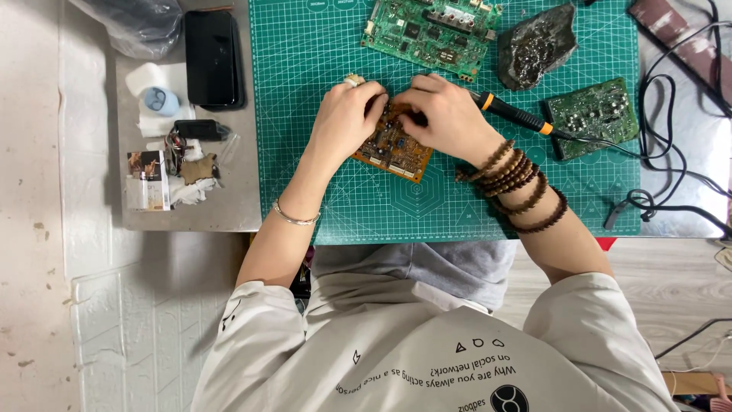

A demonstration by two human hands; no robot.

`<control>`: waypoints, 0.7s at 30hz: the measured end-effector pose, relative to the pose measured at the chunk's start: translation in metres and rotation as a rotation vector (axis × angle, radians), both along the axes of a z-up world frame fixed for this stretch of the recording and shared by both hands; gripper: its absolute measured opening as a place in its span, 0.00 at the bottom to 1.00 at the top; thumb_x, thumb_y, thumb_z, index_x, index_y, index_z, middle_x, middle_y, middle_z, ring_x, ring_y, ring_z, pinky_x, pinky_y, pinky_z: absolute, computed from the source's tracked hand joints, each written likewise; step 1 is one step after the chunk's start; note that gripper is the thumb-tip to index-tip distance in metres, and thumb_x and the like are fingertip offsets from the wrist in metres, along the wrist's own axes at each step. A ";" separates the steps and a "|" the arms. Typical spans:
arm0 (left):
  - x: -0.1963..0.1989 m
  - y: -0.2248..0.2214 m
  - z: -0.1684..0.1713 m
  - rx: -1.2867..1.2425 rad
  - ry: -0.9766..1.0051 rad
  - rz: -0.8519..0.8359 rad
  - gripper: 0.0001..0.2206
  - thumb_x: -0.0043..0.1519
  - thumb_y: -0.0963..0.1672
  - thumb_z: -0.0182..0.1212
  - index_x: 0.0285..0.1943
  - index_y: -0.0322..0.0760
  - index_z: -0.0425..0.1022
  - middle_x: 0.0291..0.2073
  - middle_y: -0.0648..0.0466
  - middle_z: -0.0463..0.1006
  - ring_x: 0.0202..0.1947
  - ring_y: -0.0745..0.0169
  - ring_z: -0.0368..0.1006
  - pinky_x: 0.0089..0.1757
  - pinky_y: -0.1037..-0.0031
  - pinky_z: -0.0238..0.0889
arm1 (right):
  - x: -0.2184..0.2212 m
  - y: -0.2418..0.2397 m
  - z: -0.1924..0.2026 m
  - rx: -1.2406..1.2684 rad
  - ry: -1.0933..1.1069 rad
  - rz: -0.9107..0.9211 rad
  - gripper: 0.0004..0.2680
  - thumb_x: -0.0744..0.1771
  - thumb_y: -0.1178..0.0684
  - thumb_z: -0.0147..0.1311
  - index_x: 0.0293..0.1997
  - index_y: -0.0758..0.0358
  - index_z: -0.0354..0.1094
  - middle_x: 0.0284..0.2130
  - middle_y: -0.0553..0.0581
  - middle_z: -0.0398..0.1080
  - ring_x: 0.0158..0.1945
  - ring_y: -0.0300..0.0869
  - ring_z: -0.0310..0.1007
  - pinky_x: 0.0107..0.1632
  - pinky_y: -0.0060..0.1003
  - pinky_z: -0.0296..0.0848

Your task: Repairing or disassembling electronic circuit boards using a soldering iron and prying tools

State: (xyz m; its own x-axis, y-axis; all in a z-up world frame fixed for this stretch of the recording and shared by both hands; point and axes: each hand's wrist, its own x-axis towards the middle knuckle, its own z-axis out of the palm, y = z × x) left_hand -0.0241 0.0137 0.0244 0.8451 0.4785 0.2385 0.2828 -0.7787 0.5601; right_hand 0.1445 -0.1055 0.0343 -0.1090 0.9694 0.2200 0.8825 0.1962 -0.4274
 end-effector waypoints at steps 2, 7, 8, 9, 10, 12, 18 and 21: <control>0.001 -0.001 0.000 0.013 -0.009 -0.014 0.06 0.65 0.40 0.56 0.36 0.31 0.76 0.26 0.48 0.75 0.26 0.55 0.69 0.27 0.67 0.64 | 0.002 -0.001 0.000 0.030 0.039 0.019 0.07 0.67 0.57 0.56 0.49 0.64 0.74 0.34 0.55 0.66 0.39 0.48 0.65 0.31 0.43 0.72; 0.001 0.001 -0.003 0.004 -0.008 -0.008 0.05 0.64 0.40 0.55 0.37 0.32 0.76 0.28 0.47 0.74 0.28 0.53 0.70 0.28 0.65 0.65 | 0.001 0.001 -0.012 0.074 -0.021 0.072 0.04 0.67 0.55 0.58 0.43 0.61 0.74 0.33 0.54 0.63 0.38 0.48 0.61 0.41 0.44 0.68; 0.000 0.002 -0.003 0.001 -0.009 -0.008 0.05 0.64 0.40 0.56 0.39 0.32 0.76 0.29 0.47 0.74 0.28 0.52 0.70 0.28 0.64 0.65 | 0.001 0.001 -0.015 0.089 -0.056 0.067 0.02 0.68 0.55 0.59 0.41 0.60 0.74 0.33 0.53 0.64 0.38 0.48 0.62 0.43 0.43 0.68; 0.000 0.002 -0.003 0.004 -0.011 -0.008 0.05 0.64 0.40 0.56 0.39 0.32 0.76 0.29 0.47 0.74 0.28 0.52 0.70 0.28 0.64 0.65 | 0.001 0.002 -0.016 0.093 -0.058 0.067 0.02 0.68 0.55 0.59 0.41 0.60 0.74 0.33 0.53 0.64 0.38 0.48 0.62 0.43 0.43 0.68; 0.000 0.002 -0.002 0.000 -0.006 -0.009 0.05 0.64 0.40 0.56 0.39 0.32 0.76 0.29 0.46 0.75 0.28 0.52 0.71 0.28 0.64 0.65 | 0.001 0.002 -0.017 0.105 -0.061 0.074 0.02 0.67 0.55 0.59 0.41 0.59 0.73 0.33 0.53 0.64 0.38 0.48 0.62 0.43 0.43 0.68; 0.001 0.001 -0.003 -0.004 -0.002 -0.010 0.05 0.64 0.39 0.56 0.39 0.32 0.76 0.29 0.46 0.75 0.28 0.52 0.71 0.28 0.64 0.65 | 0.000 0.002 -0.017 0.118 -0.064 0.080 0.02 0.67 0.55 0.58 0.41 0.59 0.73 0.33 0.52 0.64 0.38 0.48 0.63 0.43 0.43 0.68; 0.001 0.000 -0.002 0.009 0.019 -0.002 0.05 0.65 0.41 0.55 0.39 0.32 0.75 0.31 0.46 0.74 0.27 0.50 0.71 0.27 0.63 0.66 | -0.010 0.002 -0.015 0.032 -0.044 -0.018 0.03 0.67 0.56 0.54 0.39 0.63 0.70 0.34 0.55 0.65 0.38 0.50 0.66 0.36 0.45 0.72; 0.000 -0.003 0.001 0.013 0.056 -0.003 0.05 0.65 0.40 0.54 0.40 0.31 0.74 0.32 0.46 0.75 0.28 0.50 0.72 0.28 0.63 0.67 | -0.013 0.000 -0.018 0.136 -0.135 -0.071 0.03 0.66 0.56 0.56 0.35 0.62 0.69 0.32 0.54 0.65 0.36 0.49 0.66 0.37 0.44 0.70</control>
